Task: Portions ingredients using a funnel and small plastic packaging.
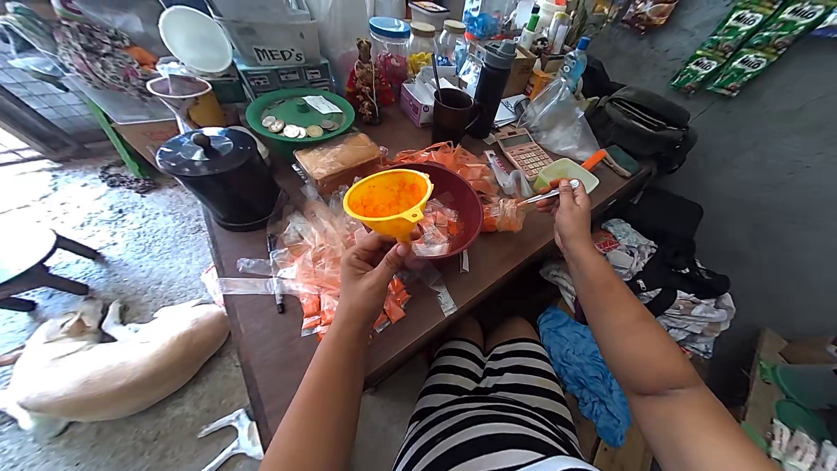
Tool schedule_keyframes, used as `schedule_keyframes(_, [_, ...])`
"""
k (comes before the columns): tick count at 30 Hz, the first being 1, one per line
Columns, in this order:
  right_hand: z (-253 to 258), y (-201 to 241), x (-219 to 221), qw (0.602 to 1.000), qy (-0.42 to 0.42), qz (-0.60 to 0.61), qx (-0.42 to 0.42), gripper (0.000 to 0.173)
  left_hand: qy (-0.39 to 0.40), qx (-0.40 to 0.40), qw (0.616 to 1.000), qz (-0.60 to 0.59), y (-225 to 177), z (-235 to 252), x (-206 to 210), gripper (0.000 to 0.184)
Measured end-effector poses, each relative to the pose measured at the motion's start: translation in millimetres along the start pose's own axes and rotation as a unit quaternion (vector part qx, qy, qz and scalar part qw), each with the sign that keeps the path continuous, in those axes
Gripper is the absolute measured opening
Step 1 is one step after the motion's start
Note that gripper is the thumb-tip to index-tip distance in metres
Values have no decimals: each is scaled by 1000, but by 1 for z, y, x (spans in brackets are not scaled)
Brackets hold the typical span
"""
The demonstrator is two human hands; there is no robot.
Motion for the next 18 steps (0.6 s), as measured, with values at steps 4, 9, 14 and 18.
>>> schedule_keyframes(4, [-3, 8, -13, 999, -35, 2, 15, 30, -3, -1, 1000, -5, 0, 0, 1, 16])
schedule_keyframes(9, [-4, -3, -34, 997, -66, 43, 20, 27, -7, -4, 1000, -6, 0, 0, 1, 15])
schedule_keyframes(14, [-8, -11, -50, 989, -112, 81, 45, 27, -5, -7, 1000, 6, 1, 0, 0, 16])
schedule_keyframes(18, [-8, -7, -61, 985, -138, 99, 36, 28, -4, -7, 1000, 4, 2, 0, 0, 17])
Point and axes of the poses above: each hand's wrist, its own z-axis towards the middle knuckle, its own x-axis out of the palm, y = z × x, the point moved 4 cm from there along z, towards the middle knuckle, and after that the axes turned 6 degrees about -x, right-handed, at the moved point
